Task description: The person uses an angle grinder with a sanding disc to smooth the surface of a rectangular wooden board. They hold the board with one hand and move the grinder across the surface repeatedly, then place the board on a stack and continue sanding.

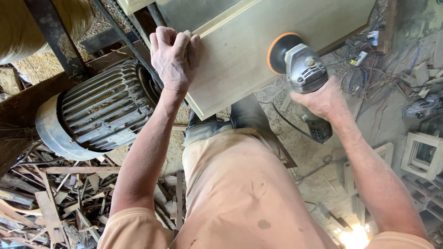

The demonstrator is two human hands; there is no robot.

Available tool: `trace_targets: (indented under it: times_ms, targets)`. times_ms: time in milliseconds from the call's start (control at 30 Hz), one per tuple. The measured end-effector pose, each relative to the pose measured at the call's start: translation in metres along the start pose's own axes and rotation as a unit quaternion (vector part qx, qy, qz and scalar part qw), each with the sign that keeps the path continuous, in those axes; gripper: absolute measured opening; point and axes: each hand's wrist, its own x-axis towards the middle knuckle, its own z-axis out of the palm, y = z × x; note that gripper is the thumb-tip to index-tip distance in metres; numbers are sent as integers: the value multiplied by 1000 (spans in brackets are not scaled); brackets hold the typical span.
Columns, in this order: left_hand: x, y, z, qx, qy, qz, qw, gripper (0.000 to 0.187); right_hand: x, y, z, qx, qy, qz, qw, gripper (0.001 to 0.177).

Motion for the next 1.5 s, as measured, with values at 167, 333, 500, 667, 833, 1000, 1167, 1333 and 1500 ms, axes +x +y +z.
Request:
trace_targets:
  times_ms: [167,333,500,667,833,1000,1167,1333,1500]
  targets:
    - [0,1,2,-1,4,-5,1000,37,-4,-1,15,-14,-3,16,1000,31]
    - [-1,-3,3,-1,-43,-27,999,38,-11,-6,29,-30,-3,11,999,36]
    - [2,-12,5,-12,-78,0,997,46,-26,-18,41,-48,5,-19,999,46]
    - [5,-14,6,-21,-94,2,995,41,-42,-31,58,-66,-7,-32,997,50]
    - [5,-17,9,-16,-95,-1,995,40,-50,-32,78,-66,-26,-79,994,56]
    - [6,-18,12,-22,-90,1,996,35,-62,-42,95,-79,-71,-102,989,67]
    - [4,-22,14,-12,-71,26,997,28,-71,-45,115,-81,-57,-138,986,62]
    - [5,-27,15,9,-82,37,996,31,-80,-49,134,-86,-50,-186,978,53]
    - [7,-24,9,1,-113,18,993,38,-73,-36,150,-123,-34,-170,977,82]
